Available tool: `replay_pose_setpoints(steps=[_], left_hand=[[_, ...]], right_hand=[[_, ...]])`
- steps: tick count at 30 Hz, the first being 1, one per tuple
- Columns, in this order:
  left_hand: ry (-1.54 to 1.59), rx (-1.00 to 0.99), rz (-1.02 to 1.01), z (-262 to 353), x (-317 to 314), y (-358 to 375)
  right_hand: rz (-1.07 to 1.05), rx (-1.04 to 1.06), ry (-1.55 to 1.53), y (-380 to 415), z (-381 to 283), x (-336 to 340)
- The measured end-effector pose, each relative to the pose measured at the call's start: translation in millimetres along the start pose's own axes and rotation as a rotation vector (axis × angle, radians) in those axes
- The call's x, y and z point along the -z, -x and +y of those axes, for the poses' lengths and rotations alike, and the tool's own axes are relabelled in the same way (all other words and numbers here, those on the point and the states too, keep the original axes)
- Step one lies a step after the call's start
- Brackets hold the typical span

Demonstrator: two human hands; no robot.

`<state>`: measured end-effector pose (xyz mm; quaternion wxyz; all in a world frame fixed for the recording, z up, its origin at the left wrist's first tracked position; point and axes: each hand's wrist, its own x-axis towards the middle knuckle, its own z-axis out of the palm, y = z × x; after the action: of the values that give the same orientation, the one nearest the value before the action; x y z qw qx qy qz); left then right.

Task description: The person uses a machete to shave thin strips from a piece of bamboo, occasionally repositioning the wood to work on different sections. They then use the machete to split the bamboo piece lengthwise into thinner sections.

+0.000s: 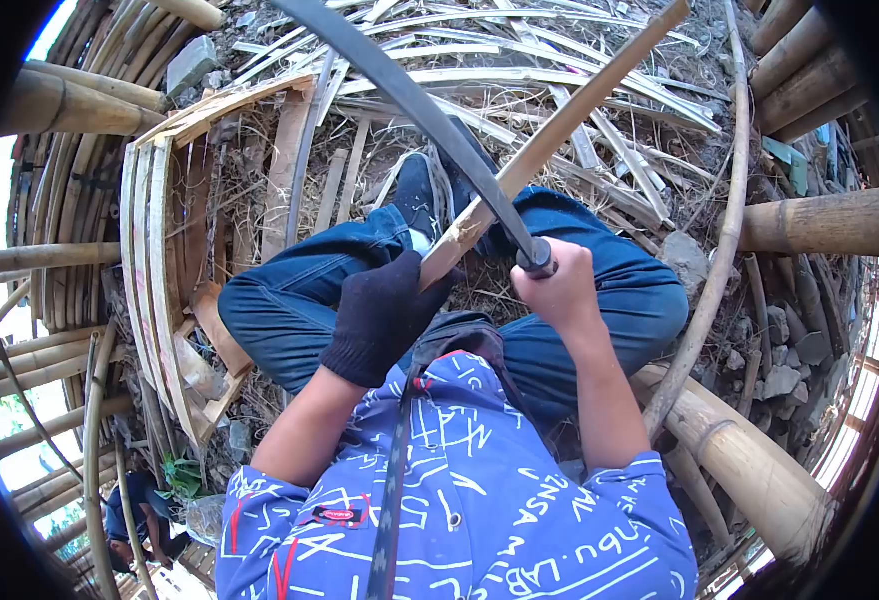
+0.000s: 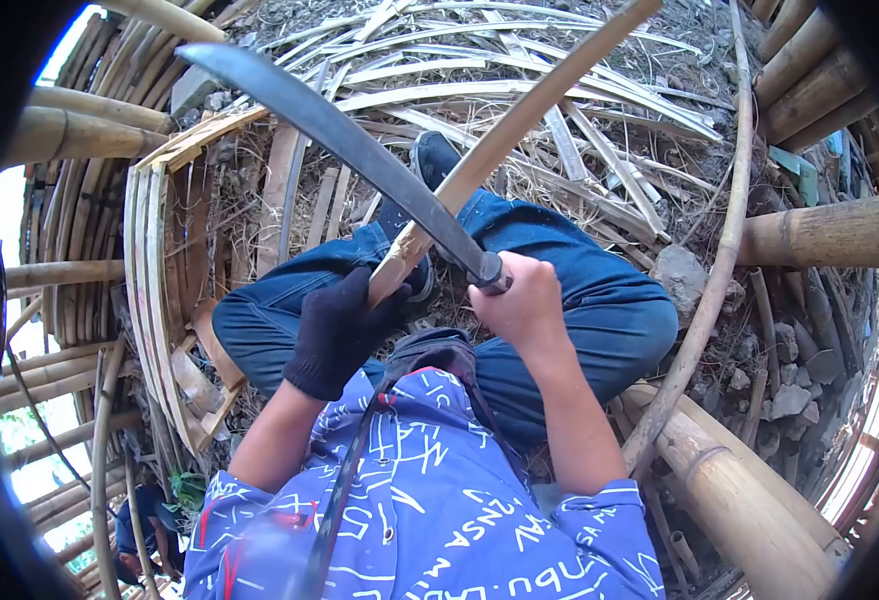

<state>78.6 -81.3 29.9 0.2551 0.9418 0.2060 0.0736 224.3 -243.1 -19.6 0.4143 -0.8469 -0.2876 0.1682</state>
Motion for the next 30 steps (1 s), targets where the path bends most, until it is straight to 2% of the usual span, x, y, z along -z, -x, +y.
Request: replay_pose_setpoints(steps=[3, 4, 11, 14, 20, 24, 26, 27, 29, 30], left_hand=[[-0.009, -0.001, -0.046, -1, 9, 0], [-0.024, -0.002, -0.063, -2, 11, 1], [-0.054, 0.017, -0.088, 3, 17, 14], [-0.089, -0.025, -0.08, 1, 23, 20], [-0.046, 0.021, -0.099, -2, 34, 30], [-0.045, 0.005, -0.074, -10, 40, 37], [0.063, 0.155, -0.035, -18, 45, 43], [0.064, 0.159, -0.035, -21, 50, 48], [0.043, 0.271, -0.023, -26, 58, 58], [0.049, 0.312, -0.032, -26, 60, 59]], right_hand=[[0.08, 0.066, 0.177, -8, 14, 6], [0.067, 0.03, 0.223, -9, 14, 9], [0.036, 0.008, 0.274, -3, 19, 10], [0.048, 0.04, 0.309, -1, 24, 13], [0.075, 0.117, 0.345, -3, 28, 20], [0.117, 0.077, 0.363, -1, 38, 27], [0.162, 0.013, 0.337, -4, 57, 38], [0.167, -0.107, 0.264, -8, 74, 48], [0.373, -0.186, 0.194, -11, 95, 63], [0.402, -0.206, 0.194, -12, 94, 66]])
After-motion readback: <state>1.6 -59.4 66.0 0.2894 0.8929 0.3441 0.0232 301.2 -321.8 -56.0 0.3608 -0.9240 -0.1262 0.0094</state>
